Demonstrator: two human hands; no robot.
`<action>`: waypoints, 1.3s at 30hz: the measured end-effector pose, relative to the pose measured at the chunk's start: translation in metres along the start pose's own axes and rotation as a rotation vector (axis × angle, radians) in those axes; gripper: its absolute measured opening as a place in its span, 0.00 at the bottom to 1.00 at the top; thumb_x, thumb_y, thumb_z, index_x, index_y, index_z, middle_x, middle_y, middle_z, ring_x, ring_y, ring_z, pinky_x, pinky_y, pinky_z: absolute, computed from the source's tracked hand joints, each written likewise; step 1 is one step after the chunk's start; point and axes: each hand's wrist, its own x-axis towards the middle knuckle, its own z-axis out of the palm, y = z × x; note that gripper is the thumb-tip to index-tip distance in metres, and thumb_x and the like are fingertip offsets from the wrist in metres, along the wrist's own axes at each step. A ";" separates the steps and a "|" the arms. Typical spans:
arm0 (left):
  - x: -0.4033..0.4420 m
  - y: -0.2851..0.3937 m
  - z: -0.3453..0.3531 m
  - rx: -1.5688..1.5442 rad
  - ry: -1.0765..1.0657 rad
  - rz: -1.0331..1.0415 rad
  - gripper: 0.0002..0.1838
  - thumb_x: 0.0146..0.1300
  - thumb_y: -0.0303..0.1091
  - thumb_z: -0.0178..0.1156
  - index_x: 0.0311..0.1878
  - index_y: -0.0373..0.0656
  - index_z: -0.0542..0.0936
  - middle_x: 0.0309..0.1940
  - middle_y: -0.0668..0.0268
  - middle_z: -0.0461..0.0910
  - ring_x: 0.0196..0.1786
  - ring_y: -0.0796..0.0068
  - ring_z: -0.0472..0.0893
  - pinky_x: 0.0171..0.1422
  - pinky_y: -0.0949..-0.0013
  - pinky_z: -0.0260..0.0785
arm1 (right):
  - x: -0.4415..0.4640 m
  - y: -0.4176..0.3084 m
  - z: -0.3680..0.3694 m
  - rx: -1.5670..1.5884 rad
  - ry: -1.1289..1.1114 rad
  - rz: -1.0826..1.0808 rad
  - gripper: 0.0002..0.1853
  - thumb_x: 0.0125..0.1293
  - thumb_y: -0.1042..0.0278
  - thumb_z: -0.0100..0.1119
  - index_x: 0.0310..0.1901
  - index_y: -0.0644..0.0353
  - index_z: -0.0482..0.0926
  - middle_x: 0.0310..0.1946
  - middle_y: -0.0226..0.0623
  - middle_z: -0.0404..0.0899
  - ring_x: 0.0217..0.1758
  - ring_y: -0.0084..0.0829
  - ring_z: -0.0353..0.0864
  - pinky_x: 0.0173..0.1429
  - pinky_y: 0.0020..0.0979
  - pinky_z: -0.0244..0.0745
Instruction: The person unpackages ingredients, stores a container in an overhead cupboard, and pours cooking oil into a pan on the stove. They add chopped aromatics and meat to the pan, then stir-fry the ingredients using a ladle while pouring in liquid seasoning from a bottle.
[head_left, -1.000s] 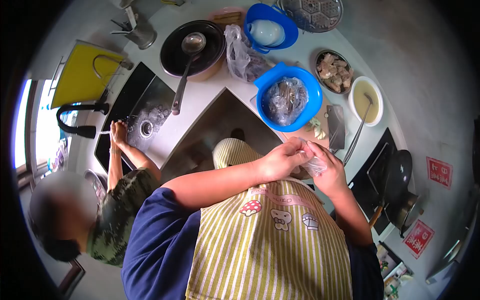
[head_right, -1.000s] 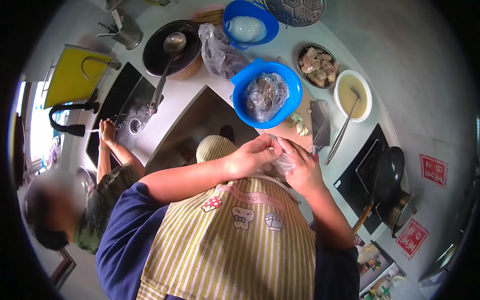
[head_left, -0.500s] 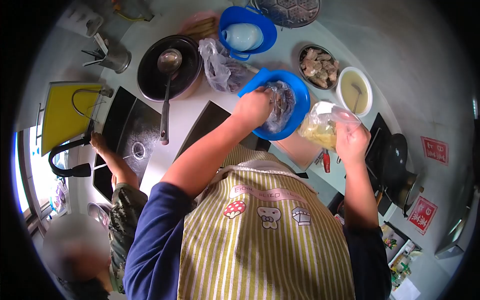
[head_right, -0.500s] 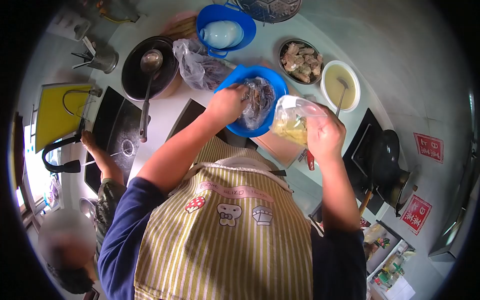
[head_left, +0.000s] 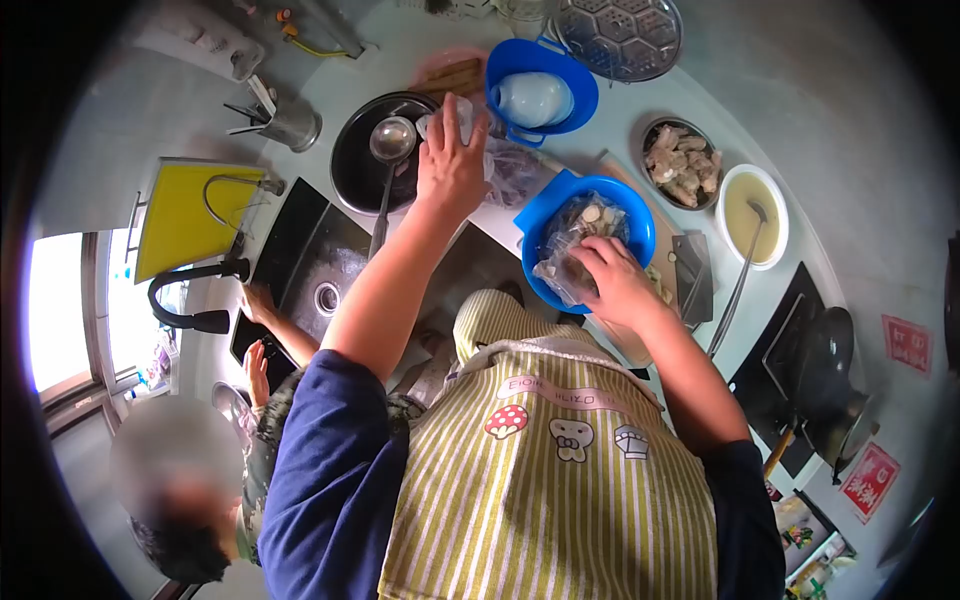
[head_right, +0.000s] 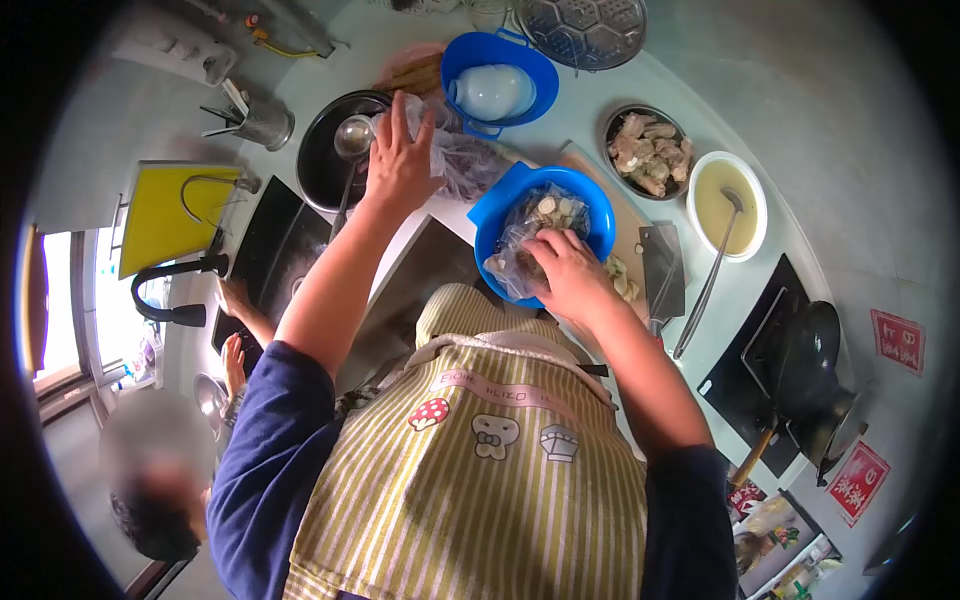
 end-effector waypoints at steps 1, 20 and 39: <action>0.004 0.001 0.003 0.047 -0.084 -0.026 0.36 0.57 0.28 0.61 0.72 0.49 0.65 0.76 0.45 0.53 0.71 0.42 0.67 0.68 0.47 0.68 | -0.002 -0.001 -0.005 0.026 -0.048 0.006 0.36 0.51 0.65 0.73 0.64 0.58 0.73 0.66 0.42 0.67 0.70 0.46 0.66 0.74 0.43 0.64; -0.020 0.088 -0.191 -1.067 0.063 0.262 0.18 0.60 0.27 0.59 0.54 0.42 0.79 0.35 0.57 0.84 0.39 0.63 0.85 0.44 0.63 0.77 | 0.054 -0.015 -0.077 0.550 0.538 0.008 0.26 0.55 0.67 0.72 0.55 0.59 0.74 0.60 0.47 0.74 0.65 0.44 0.74 0.64 0.44 0.70; -0.094 0.030 -0.113 -1.109 -0.413 -0.583 0.18 0.69 0.37 0.58 0.48 0.27 0.82 0.37 0.54 0.86 0.34 0.65 0.88 0.37 0.64 0.86 | -0.007 -0.098 -0.105 -0.435 0.232 -0.646 0.26 0.56 0.54 0.68 0.54 0.57 0.76 0.61 0.52 0.68 0.71 0.50 0.64 0.75 0.62 0.53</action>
